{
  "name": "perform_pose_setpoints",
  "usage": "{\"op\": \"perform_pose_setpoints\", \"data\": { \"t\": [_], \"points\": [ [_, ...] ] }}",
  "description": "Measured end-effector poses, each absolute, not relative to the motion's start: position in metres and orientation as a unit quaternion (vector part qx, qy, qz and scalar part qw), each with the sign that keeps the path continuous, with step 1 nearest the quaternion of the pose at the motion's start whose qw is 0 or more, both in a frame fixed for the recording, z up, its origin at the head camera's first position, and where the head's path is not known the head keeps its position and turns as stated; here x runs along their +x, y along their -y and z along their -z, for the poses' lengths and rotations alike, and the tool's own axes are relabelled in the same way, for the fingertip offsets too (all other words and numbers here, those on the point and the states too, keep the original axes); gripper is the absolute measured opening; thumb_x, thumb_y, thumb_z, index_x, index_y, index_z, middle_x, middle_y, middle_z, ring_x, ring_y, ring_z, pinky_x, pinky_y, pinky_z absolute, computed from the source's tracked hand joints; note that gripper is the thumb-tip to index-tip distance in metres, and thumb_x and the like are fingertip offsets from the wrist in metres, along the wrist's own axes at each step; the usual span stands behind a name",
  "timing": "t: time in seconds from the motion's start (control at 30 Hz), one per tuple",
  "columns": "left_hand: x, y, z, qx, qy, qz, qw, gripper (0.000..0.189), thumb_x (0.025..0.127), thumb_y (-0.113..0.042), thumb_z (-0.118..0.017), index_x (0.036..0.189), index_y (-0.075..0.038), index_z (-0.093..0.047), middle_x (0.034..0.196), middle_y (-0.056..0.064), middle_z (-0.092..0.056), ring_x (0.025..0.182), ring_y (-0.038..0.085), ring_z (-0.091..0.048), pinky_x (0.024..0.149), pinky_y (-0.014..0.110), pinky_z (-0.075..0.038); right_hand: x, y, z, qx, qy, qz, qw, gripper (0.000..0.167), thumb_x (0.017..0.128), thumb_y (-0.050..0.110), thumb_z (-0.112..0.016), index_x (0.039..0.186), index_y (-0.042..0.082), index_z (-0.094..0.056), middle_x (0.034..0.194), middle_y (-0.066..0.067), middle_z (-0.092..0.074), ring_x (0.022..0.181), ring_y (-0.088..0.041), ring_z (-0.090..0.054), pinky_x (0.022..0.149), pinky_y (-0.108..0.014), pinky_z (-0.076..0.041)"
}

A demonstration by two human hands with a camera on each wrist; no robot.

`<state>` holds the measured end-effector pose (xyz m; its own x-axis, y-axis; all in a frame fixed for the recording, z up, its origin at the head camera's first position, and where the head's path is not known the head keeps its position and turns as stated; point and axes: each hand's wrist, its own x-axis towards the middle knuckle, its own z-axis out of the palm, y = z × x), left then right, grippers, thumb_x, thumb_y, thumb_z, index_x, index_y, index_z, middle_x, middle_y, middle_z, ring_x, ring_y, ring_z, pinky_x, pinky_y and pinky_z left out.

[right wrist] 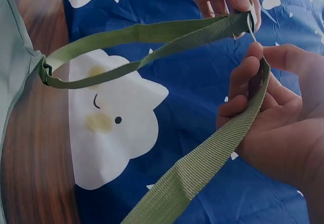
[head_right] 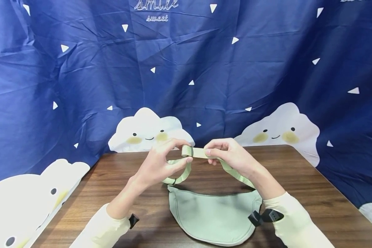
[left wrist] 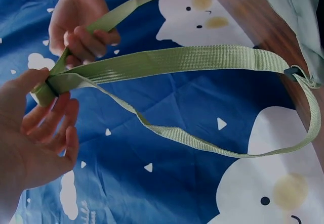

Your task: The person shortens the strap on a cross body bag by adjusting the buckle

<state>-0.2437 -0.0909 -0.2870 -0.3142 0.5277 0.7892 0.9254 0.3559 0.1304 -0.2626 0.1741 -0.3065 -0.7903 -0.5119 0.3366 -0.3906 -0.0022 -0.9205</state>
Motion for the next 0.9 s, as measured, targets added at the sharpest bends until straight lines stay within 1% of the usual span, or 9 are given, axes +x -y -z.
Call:
{"op": "perform_pose_setpoints", "data": {
  "t": [0.17, 0.33, 0.5, 0.6, 0.7, 0.8, 0.9],
  "points": [
    [-0.243, 0.087, 0.291, -0.489, 0.755, 0.3, 0.319, 0.031, 0.089, -0.023, -0.08, 0.114, -0.01, -0.069, 0.103, -0.008, -0.068, 0.099, 0.003, -0.06, 0.092, 0.021, -0.045, -0.259, -0.166, 0.309, -0.348, -0.69, 0.632, 0.061, 0.014, 0.099, 0.009, -0.066, 0.104, -0.004, -0.068, 0.078, -0.012, -0.064, 0.07, -0.021, -0.058, 0.067, -0.031, -0.052],
    [-0.242, 0.085, 0.295, -0.489, 0.759, 0.298, 0.31, 0.03, 0.09, -0.025, -0.08, 0.114, -0.012, -0.068, 0.104, -0.01, -0.067, 0.1, 0.002, -0.06, 0.093, 0.02, -0.045, -0.256, -0.156, 0.311, -0.367, -0.655, 0.655, 0.083, 0.014, 0.1, 0.005, -0.064, 0.106, -0.007, -0.067, 0.081, -0.015, -0.063, 0.072, -0.023, -0.056, 0.068, -0.031, -0.051],
    [-0.242, 0.084, 0.296, -0.487, 0.763, 0.286, 0.316, 0.03, 0.089, -0.026, -0.08, 0.114, -0.013, -0.068, 0.103, -0.011, -0.066, 0.1, 0.001, -0.059, 0.094, 0.021, -0.044, -0.254, -0.155, 0.312, -0.346, -0.656, 0.665, 0.086, 0.016, 0.101, 0.009, -0.063, 0.1, -0.007, -0.067, 0.079, -0.014, -0.062, 0.07, -0.022, -0.055, 0.066, -0.029, -0.051],
    [-0.243, 0.083, 0.296, -0.494, 0.759, 0.279, 0.318, 0.03, 0.089, -0.026, -0.081, 0.113, -0.013, -0.069, 0.101, -0.012, -0.066, 0.096, -0.001, -0.058, 0.094, 0.022, -0.044, -0.253, -0.154, 0.311, -0.333, -0.665, 0.662, 0.093, 0.018, 0.1, 0.011, -0.065, 0.096, -0.006, -0.068, 0.079, -0.013, -0.063, 0.069, -0.023, -0.056, 0.064, -0.029, -0.051],
    [-0.243, 0.082, 0.297, -0.499, 0.758, 0.27, 0.321, 0.034, 0.086, -0.027, -0.085, 0.113, -0.014, -0.069, 0.101, -0.013, -0.065, 0.093, -0.003, -0.056, 0.096, 0.024, -0.042, -0.252, -0.154, 0.31, -0.325, -0.667, 0.663, 0.1, 0.016, 0.098, 0.01, -0.068, 0.094, -0.005, -0.068, 0.077, -0.011, -0.063, 0.068, -0.02, -0.057, 0.063, -0.028, -0.05],
    [-0.242, 0.081, 0.298, -0.494, 0.761, 0.258, 0.333, 0.039, 0.083, -0.027, -0.088, 0.115, -0.015, -0.07, 0.101, -0.014, -0.066, 0.093, -0.003, -0.057, 0.094, 0.025, -0.042, -0.252, -0.155, 0.309, -0.326, -0.66, 0.668, 0.103, 0.013, 0.097, 0.009, -0.067, 0.093, -0.003, -0.068, 0.075, -0.009, -0.063, 0.067, -0.018, -0.057, 0.062, -0.027, -0.049],
    [-0.24, 0.081, 0.298, -0.479, 0.767, 0.251, 0.345, 0.042, 0.082, -0.027, -0.089, 0.117, -0.016, -0.07, 0.103, -0.012, -0.068, 0.093, 0.0, -0.06, 0.09, 0.025, -0.043, -0.251, -0.156, 0.307, -0.332, -0.647, 0.679, 0.105, 0.01, 0.099, 0.007, -0.064, 0.093, 0.0, -0.069, 0.074, -0.007, -0.063, 0.068, -0.016, -0.057, 0.064, -0.027, -0.048]
  ]
}}
